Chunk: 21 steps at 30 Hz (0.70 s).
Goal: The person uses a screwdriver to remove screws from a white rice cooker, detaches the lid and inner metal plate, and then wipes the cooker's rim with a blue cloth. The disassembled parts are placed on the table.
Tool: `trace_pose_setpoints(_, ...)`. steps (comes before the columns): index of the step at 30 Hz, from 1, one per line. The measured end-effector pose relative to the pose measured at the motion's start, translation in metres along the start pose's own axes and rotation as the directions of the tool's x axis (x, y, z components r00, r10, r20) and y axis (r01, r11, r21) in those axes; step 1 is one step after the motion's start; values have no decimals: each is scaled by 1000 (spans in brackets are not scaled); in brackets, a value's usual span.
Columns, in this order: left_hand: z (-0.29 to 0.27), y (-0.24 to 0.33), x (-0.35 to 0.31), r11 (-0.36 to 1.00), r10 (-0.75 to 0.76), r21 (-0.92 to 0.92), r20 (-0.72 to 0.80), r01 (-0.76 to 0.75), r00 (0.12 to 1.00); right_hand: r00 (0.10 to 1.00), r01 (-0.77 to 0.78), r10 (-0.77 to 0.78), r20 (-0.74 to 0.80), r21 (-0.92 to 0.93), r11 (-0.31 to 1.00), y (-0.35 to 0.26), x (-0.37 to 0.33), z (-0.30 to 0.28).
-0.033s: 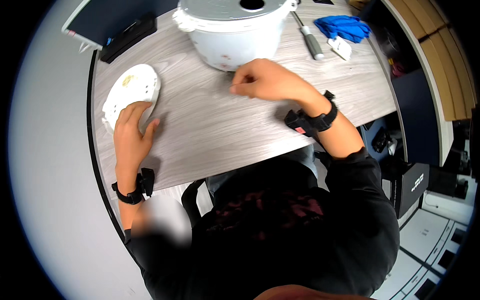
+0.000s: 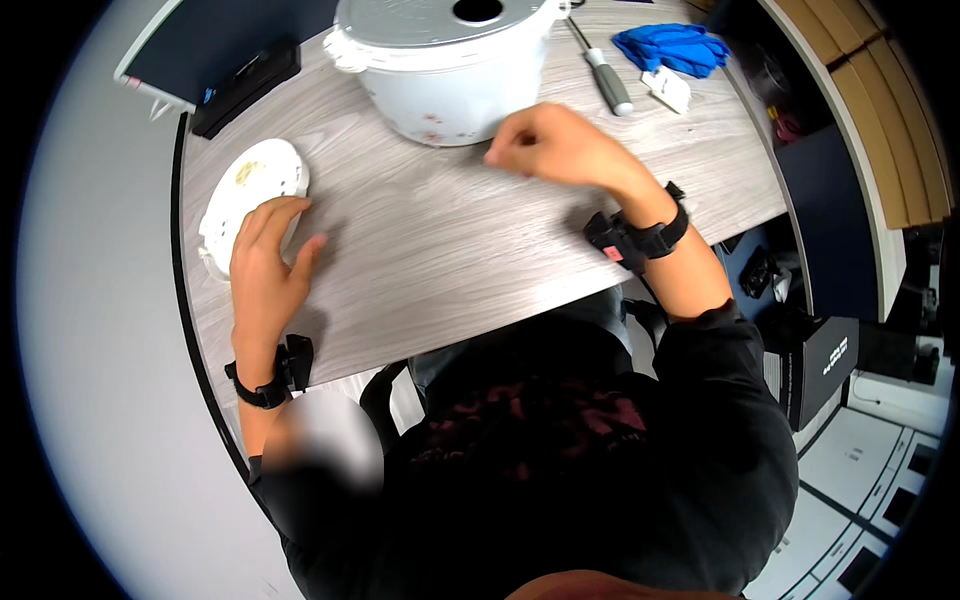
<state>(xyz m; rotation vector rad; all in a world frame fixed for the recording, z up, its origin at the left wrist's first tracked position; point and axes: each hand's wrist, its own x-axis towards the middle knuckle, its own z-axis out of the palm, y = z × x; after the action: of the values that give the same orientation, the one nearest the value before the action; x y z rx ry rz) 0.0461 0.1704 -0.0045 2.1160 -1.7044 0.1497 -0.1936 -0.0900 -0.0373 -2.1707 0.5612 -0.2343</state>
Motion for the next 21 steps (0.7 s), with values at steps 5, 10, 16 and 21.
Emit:
trace_pose_setpoints(5, 16, 58, 45, 935, 122, -348, 127, -71, 984, 856, -300, 86, -510, -353, 886, 72, -16, -54)
trace_pose_setpoints(10, 48, 96, 72, 881, 201, -463, 184, -96, 962, 804, -515, 266, -532, -400, 758, 105, -8, -78)
trace_pose_setpoints(16, 82, 110, 83, 856, 246, -506, 226, -102, 943, 824, -546, 370, -429, -427, 721, 117, 6, -79)
trace_pose_setpoints(21, 89, 113, 86, 872, 235, -481, 245, -93, 941, 822, -509, 307, -479, -380, 772, 125, 8, -84)
